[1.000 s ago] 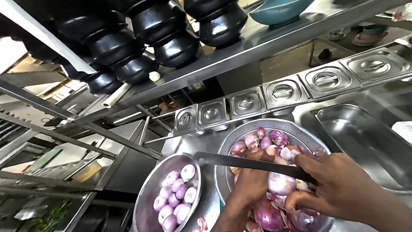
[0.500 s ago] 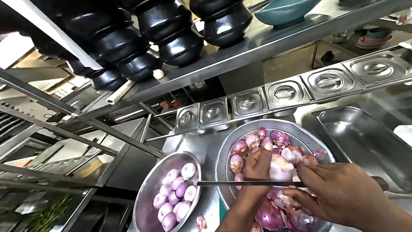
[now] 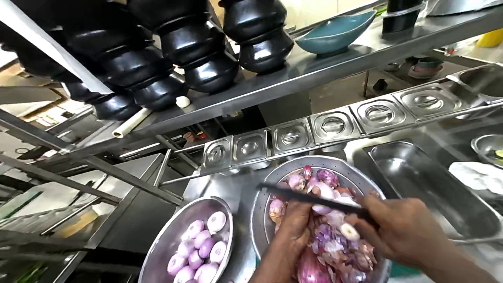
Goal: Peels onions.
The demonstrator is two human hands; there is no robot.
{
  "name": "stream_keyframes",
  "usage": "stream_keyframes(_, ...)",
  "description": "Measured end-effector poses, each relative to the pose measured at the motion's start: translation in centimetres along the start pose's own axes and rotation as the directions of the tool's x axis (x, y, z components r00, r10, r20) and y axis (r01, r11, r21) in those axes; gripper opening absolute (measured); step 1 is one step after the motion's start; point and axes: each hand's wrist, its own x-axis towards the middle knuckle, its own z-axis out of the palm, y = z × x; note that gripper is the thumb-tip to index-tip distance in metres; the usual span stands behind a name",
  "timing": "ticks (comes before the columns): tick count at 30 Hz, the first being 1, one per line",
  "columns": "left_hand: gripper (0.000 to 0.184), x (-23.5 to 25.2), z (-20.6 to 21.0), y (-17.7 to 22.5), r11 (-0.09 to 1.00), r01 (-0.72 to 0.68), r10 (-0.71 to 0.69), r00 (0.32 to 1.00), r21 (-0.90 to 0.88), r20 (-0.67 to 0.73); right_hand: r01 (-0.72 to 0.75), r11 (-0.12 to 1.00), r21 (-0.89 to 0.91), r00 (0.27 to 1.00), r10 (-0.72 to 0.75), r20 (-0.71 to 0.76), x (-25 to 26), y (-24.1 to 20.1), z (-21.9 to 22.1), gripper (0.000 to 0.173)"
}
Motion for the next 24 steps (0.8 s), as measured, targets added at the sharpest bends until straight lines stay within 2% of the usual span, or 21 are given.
stream_keyframes(3, 0.041, 1.2, 1.1, -0.3, 0.991, -0.020, -0.005, 0.983, -0.135, -0.182, 0.124, 0.992, -0.007, 0.985, -0.122, 0.119, -1.9, -3.3, 0.8, 0.059)
stream_keyframes(5, 0.049, 1.9, 1.1, 0.0, 0.974, -0.015, -0.039, 0.972, -0.227, -0.231, 0.162, 0.986, 0.039, 0.961, -0.167, 0.220, -3.0, -4.7, 0.9, 0.058)
stream_keyframes(6, 0.052, 2.1, 0.8, 0.1, 0.962, -0.021, -0.039, 0.976, -0.272, -0.213, 0.130, 0.990, 0.059, 0.958, -0.141, 0.252, -3.1, -4.8, 0.9, 0.059)
stream_keyframes(8, 0.058, 2.0, 0.3, 0.2, 0.928, -0.013, -0.026, 0.995, -0.373, -0.099, -0.037, 0.995, 0.095, 0.965, 0.011, 0.263, -2.3, -4.1, 0.6, 0.070)
stream_keyframes(10, 0.064, 1.3, -0.2, -0.1, 0.893, 0.027, 0.002, 0.998, -0.449, 0.065, -0.167, 0.978, 0.122, 0.975, 0.145, 0.170, -0.8, -2.7, 1.0, 0.078)
stream_keyframes(13, 0.067, 0.2, 0.2, -0.5, 0.877, 0.105, 0.023, 0.966, -0.469, 0.258, -0.222, 0.958, 0.182, 0.975, 0.212, 0.072, 1.5, -1.8, 1.4, 0.072)
stream_keyframes(18, 0.063, -1.8, 2.1, -0.5, 0.856, 0.109, -0.034, 0.987, -0.506, 0.155, -0.202, 0.962, 0.186, 0.979, 0.199, 0.034, 3.2, -2.9, 2.2, 0.067)
stream_keyframes(24, 0.056, -2.6, 3.0, -0.3, 0.829, 0.081, -0.010, 0.991, -0.553, 0.130, -0.197, 0.967, 0.160, 0.980, 0.198, 0.010, 3.3, -3.3, 2.3, 0.069)
